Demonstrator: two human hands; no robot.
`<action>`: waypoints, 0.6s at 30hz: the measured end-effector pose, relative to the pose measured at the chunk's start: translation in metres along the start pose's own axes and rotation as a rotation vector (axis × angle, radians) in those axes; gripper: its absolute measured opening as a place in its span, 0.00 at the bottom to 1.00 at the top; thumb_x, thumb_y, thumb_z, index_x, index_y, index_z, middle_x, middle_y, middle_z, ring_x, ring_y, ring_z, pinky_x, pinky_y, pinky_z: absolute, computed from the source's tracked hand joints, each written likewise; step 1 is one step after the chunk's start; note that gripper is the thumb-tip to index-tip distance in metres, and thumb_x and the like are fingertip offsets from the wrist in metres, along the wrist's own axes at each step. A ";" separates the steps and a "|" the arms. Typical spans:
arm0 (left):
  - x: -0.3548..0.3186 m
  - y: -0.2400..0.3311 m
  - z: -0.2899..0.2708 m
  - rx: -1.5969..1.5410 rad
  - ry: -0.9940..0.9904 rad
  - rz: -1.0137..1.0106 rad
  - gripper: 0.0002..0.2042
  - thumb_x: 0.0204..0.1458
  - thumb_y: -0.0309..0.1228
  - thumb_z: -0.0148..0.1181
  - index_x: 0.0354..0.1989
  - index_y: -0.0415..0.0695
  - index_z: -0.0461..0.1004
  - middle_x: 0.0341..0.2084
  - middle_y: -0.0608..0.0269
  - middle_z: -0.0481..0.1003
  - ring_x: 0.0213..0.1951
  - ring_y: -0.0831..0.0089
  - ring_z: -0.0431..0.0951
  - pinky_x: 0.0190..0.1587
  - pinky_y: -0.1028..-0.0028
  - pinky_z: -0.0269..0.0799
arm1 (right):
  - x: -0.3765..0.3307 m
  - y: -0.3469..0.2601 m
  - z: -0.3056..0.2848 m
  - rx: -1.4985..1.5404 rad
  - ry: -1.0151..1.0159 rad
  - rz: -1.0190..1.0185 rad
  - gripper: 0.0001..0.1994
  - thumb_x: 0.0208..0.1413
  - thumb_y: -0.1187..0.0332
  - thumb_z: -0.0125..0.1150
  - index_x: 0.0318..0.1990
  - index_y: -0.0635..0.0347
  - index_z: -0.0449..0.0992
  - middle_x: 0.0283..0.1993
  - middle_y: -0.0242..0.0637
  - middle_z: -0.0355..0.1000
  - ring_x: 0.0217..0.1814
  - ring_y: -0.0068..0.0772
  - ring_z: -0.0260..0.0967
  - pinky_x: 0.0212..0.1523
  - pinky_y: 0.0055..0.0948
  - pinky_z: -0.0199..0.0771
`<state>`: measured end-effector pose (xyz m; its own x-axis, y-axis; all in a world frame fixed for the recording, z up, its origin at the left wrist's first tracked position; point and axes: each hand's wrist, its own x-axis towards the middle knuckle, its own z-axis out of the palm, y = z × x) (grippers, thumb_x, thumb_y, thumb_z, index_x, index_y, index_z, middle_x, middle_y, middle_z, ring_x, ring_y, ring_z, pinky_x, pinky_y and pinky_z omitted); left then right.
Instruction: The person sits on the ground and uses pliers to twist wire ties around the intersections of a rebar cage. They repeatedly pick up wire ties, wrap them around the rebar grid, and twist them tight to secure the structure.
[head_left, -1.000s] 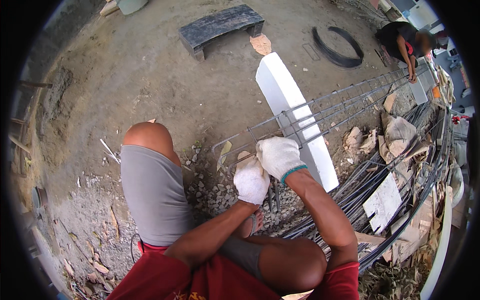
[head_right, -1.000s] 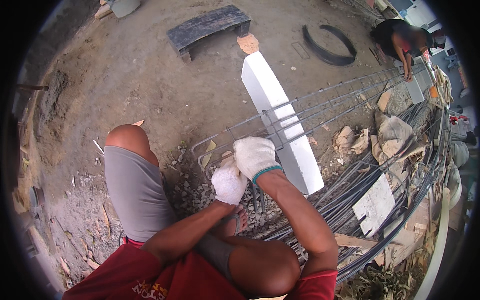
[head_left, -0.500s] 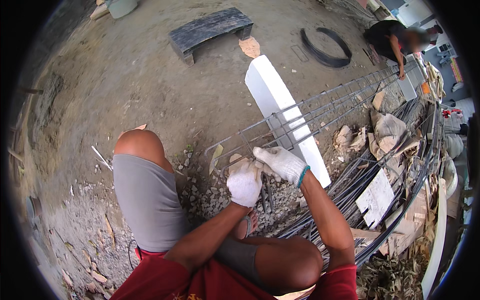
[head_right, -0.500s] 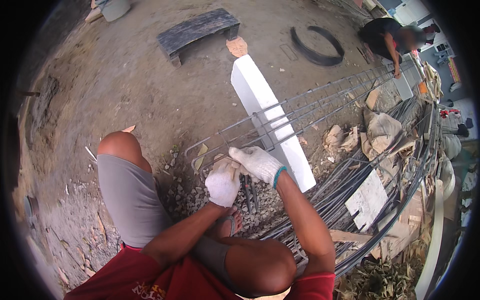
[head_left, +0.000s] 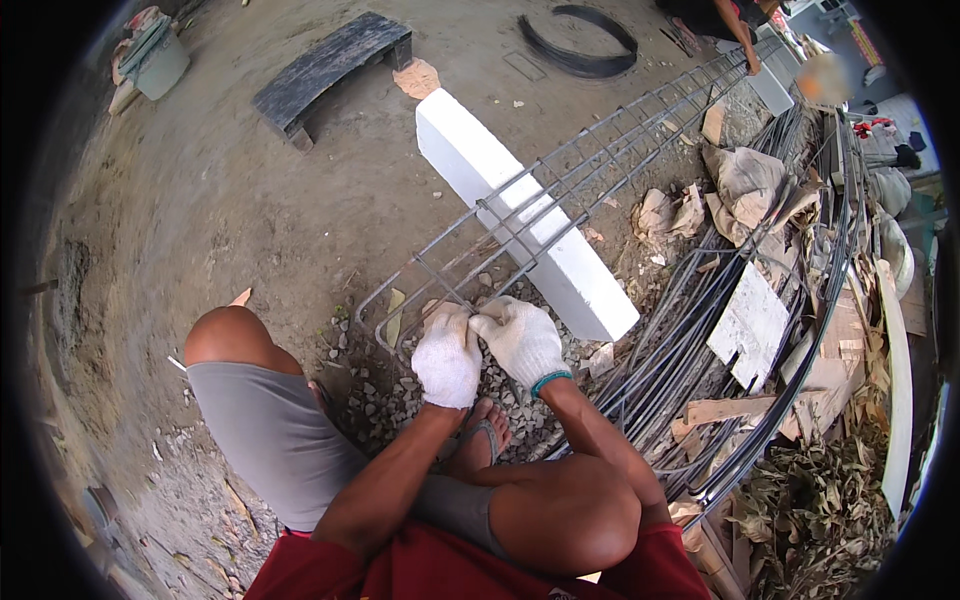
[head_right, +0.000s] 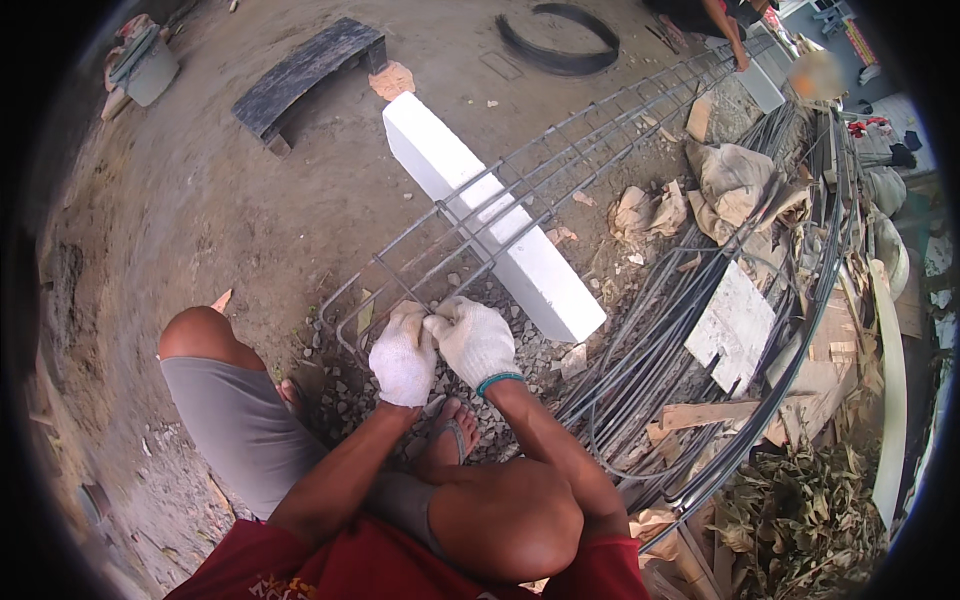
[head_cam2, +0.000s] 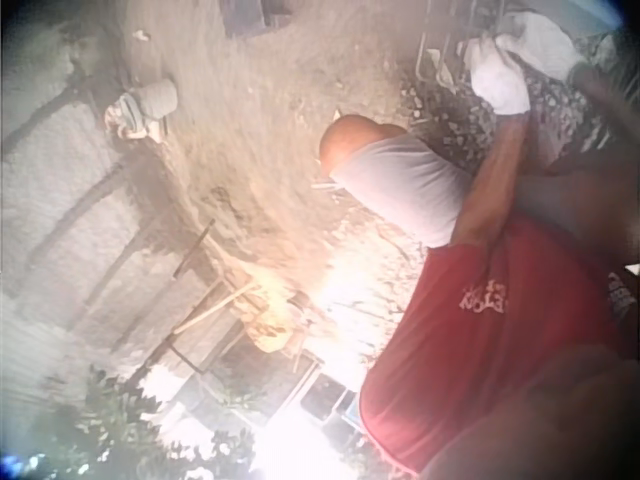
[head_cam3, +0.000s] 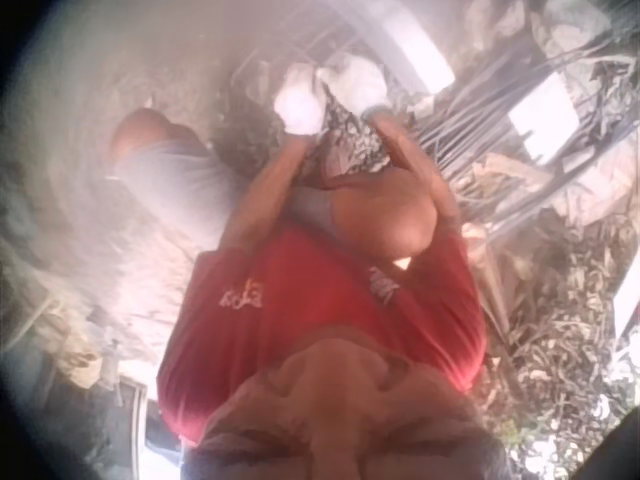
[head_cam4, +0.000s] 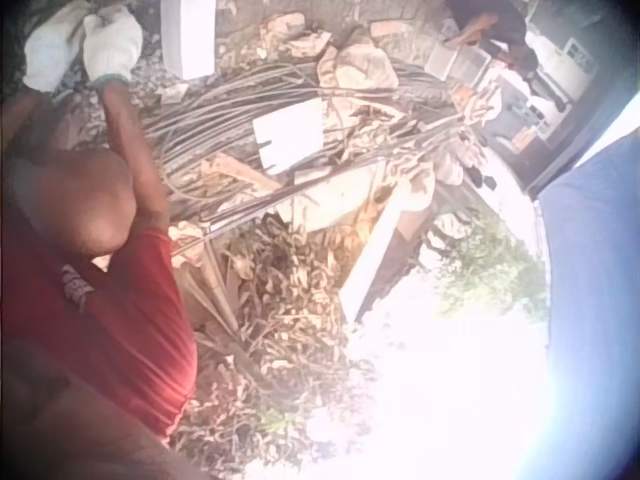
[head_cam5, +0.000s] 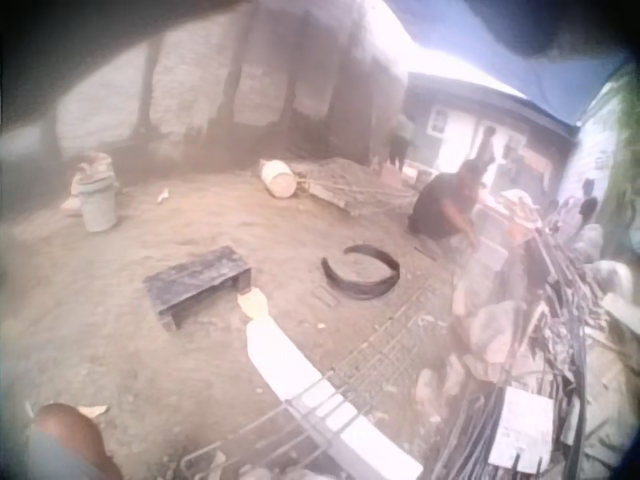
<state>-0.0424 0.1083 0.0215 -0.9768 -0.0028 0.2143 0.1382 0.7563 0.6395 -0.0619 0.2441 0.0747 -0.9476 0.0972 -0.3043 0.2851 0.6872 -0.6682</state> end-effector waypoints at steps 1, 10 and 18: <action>-0.001 -0.001 -0.001 0.004 -0.003 0.009 0.06 0.60 0.30 0.66 0.42 0.45 0.83 0.35 0.50 0.82 0.37 0.47 0.84 0.40 0.54 0.80 | -0.003 0.003 0.005 -0.014 -0.004 -0.007 0.12 0.62 0.58 0.67 0.43 0.57 0.86 0.46 0.51 0.83 0.51 0.59 0.81 0.51 0.48 0.80; 0.010 -0.005 -0.008 -0.197 -0.098 -0.064 0.05 0.58 0.27 0.66 0.38 0.40 0.83 0.36 0.48 0.82 0.41 0.43 0.82 0.44 0.54 0.79 | 0.005 0.017 -0.007 0.456 -0.419 0.276 0.16 0.68 0.62 0.56 0.49 0.65 0.83 0.40 0.48 0.82 0.38 0.51 0.82 0.41 0.43 0.81; 0.046 -0.027 -0.016 -0.566 -0.522 -0.510 0.13 0.63 0.35 0.67 0.43 0.35 0.84 0.32 0.56 0.85 0.33 0.64 0.82 0.40 0.67 0.76 | 0.007 0.021 -0.003 0.368 -0.278 0.153 0.18 0.67 0.61 0.55 0.49 0.68 0.83 0.33 0.42 0.80 0.27 0.36 0.79 0.25 0.36 0.77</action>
<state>-0.0887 0.0770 0.0257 -0.8725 0.1517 -0.4645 -0.4037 0.3118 0.8601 -0.0635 0.2613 0.0609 -0.8304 -0.0532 -0.5546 0.4981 0.3751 -0.7818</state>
